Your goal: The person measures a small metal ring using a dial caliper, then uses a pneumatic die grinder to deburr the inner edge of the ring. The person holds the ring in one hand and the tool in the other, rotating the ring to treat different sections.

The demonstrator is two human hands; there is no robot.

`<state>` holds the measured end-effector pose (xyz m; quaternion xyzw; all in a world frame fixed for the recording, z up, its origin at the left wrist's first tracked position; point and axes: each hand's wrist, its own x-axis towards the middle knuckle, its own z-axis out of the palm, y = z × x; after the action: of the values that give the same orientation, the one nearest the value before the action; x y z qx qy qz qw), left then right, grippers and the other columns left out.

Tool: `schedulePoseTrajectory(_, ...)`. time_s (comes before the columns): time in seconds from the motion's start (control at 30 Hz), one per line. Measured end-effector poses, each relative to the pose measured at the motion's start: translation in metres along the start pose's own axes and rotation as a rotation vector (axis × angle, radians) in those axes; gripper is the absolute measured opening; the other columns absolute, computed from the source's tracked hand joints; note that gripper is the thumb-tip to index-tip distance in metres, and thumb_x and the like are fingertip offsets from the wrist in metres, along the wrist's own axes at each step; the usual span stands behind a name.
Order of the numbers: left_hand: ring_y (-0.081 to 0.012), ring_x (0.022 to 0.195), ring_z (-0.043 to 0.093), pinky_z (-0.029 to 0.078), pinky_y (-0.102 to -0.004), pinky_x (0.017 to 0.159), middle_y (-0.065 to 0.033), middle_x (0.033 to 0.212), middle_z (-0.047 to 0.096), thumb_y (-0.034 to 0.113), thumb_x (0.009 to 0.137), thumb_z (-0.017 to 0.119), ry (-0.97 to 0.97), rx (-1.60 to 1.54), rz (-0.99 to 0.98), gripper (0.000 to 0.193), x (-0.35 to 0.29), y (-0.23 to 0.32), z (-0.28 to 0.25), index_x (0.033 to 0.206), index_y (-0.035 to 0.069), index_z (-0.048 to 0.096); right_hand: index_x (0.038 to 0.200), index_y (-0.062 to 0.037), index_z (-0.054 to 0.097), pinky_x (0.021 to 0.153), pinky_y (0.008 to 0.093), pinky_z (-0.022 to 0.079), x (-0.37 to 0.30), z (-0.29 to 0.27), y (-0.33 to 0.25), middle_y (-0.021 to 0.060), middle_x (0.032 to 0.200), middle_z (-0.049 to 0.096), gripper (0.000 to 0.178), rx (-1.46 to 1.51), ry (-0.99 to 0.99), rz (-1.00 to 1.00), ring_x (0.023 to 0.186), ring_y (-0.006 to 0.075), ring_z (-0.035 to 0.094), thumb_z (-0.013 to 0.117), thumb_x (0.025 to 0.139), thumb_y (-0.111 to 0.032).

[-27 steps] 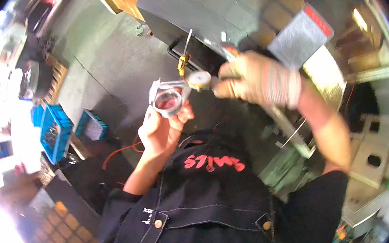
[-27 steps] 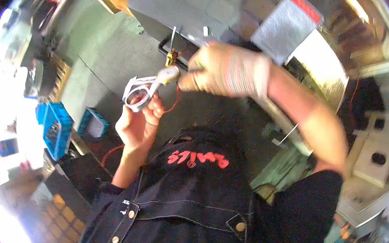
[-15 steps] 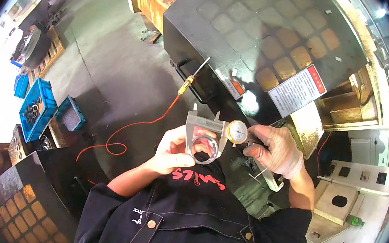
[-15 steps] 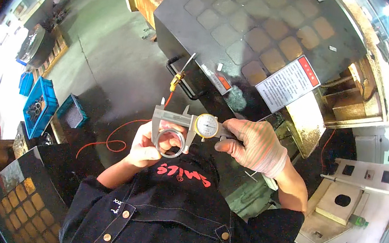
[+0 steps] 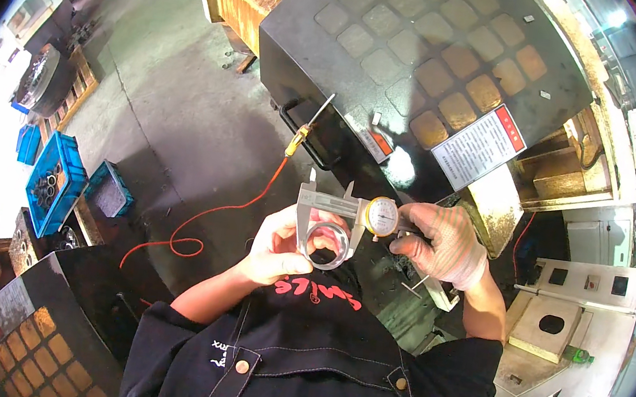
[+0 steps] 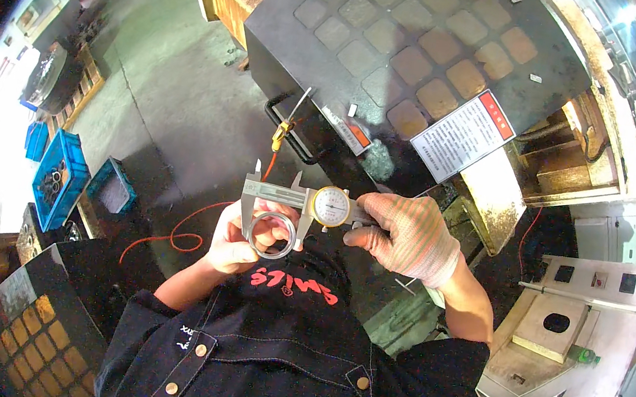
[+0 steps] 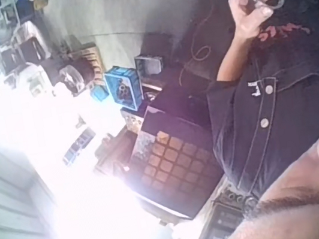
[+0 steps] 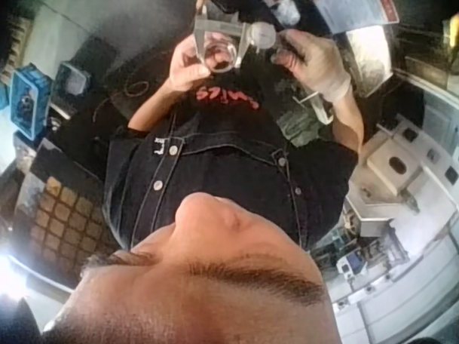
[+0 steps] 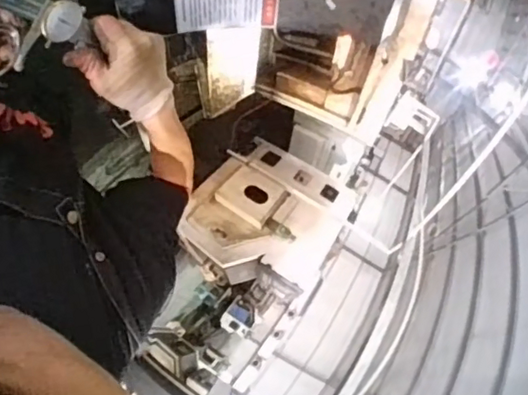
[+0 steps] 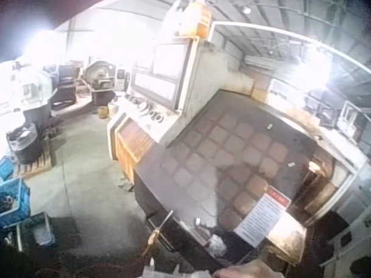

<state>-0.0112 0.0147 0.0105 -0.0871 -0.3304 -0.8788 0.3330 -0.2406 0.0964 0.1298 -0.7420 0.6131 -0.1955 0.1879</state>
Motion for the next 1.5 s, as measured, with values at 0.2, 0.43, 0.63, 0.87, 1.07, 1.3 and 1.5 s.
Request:
schedulePoseTrajectory(0.2, -0.0290, 0.110, 0.054, 0.044, -0.0430, 0.093, -0.0204, 0.125, 0.049, 0.014, 0.076, 0.075, 0.001, 0.003, 0.005, 0.063, -0.004, -0.003, -0.003, 0.128, -0.002, 0.044, 0.091, -0.0025, 0.061, 0.054, 0.0351, 0.049, -0.001, 0.006, 0.006, 0.0115, 0.074, 0.062, 0.042, 0.037, 0.014, -0.013, 0.063, 0.0317, 0.062, 0.076, 0.068, -0.034)
schedulePoseTrajectory(0.43, -0.0291, 0.112, 0.053, 0.043, -0.0448, 0.094, -0.0191, 0.126, 0.050, 0.012, 0.075, 0.076, -0.018, -0.016, 0.012, 0.064, -0.007, -0.005, -0.006, 0.129, -0.001, 0.045, 0.088, -0.0025, 0.061, 0.054, 0.0345, 0.049, 0.002, 0.005, 0.002, 0.0114, 0.072, 0.062, 0.039, 0.047, -0.007, 0.001, 0.063, 0.0314, 0.062, 0.076, 0.069, -0.034)
schedulePoseTrajectory(0.63, -0.0275, 0.111, 0.054, 0.042, -0.0439, 0.094, -0.0181, 0.125, 0.051, 0.013, 0.075, 0.076, -0.003, -0.007, 0.006, 0.064, -0.007, -0.005, -0.005, 0.128, -0.003, 0.045, 0.086, -0.0026, 0.060, 0.054, 0.0345, 0.048, 0.002, 0.005, 0.002, 0.0110, 0.071, 0.061, 0.039, 0.030, 0.000, -0.013, 0.063, 0.0315, 0.062, 0.075, 0.070, -0.035)
schedulePoseTrajectory(0.87, -0.0249, 0.107, 0.055, 0.042, -0.0411, 0.094, -0.0170, 0.121, 0.053, 0.013, 0.073, 0.077, 0.032, -0.012, -0.023, 0.065, -0.006, -0.002, 0.000, 0.126, -0.007, 0.045, 0.088, -0.0026, 0.060, 0.054, 0.0346, 0.049, 0.002, 0.007, 0.006, 0.0115, 0.072, 0.062, 0.041, 0.047, 0.018, -0.042, 0.064, 0.0314, 0.063, 0.075, 0.070, -0.036)
schedulePoseTrajectory(1.07, -0.0244, 0.107, 0.055, 0.043, -0.0401, 0.093, -0.0160, 0.119, 0.055, 0.014, 0.074, 0.077, 0.028, 0.008, -0.029, 0.064, -0.003, -0.002, -0.001, 0.125, -0.007, 0.045, 0.088, -0.0025, 0.060, 0.054, 0.0346, 0.049, 0.003, 0.007, 0.007, 0.0117, 0.073, 0.063, 0.041, 0.026, 0.032, -0.052, 0.063, 0.0310, 0.064, 0.076, 0.069, -0.035)
schedulePoseTrajectory(1.3, -0.0229, 0.105, 0.056, 0.043, -0.0390, 0.092, -0.0145, 0.117, 0.055, 0.018, 0.075, 0.076, 0.060, 0.056, -0.035, 0.062, -0.001, -0.002, 0.000, 0.123, -0.006, 0.046, 0.090, -0.0033, 0.061, 0.053, 0.0341, 0.049, -0.002, 0.014, 0.008, 0.0110, 0.072, 0.063, 0.041, -0.036, 0.109, -0.048, 0.062, 0.0292, 0.063, 0.076, 0.069, -0.035)
schedulePoseTrajectory(1.5, -0.0218, 0.104, 0.056, 0.045, -0.0378, 0.091, -0.0137, 0.115, 0.055, 0.018, 0.076, 0.075, 0.090, 0.055, -0.013, 0.060, 0.002, -0.002, 0.002, 0.123, -0.006, 0.047, 0.090, -0.0034, 0.061, 0.053, 0.0333, 0.049, -0.007, 0.026, 0.012, 0.0100, 0.072, 0.063, 0.040, 0.003, 0.181, -0.024, 0.062, 0.0273, 0.064, 0.077, 0.068, -0.032)
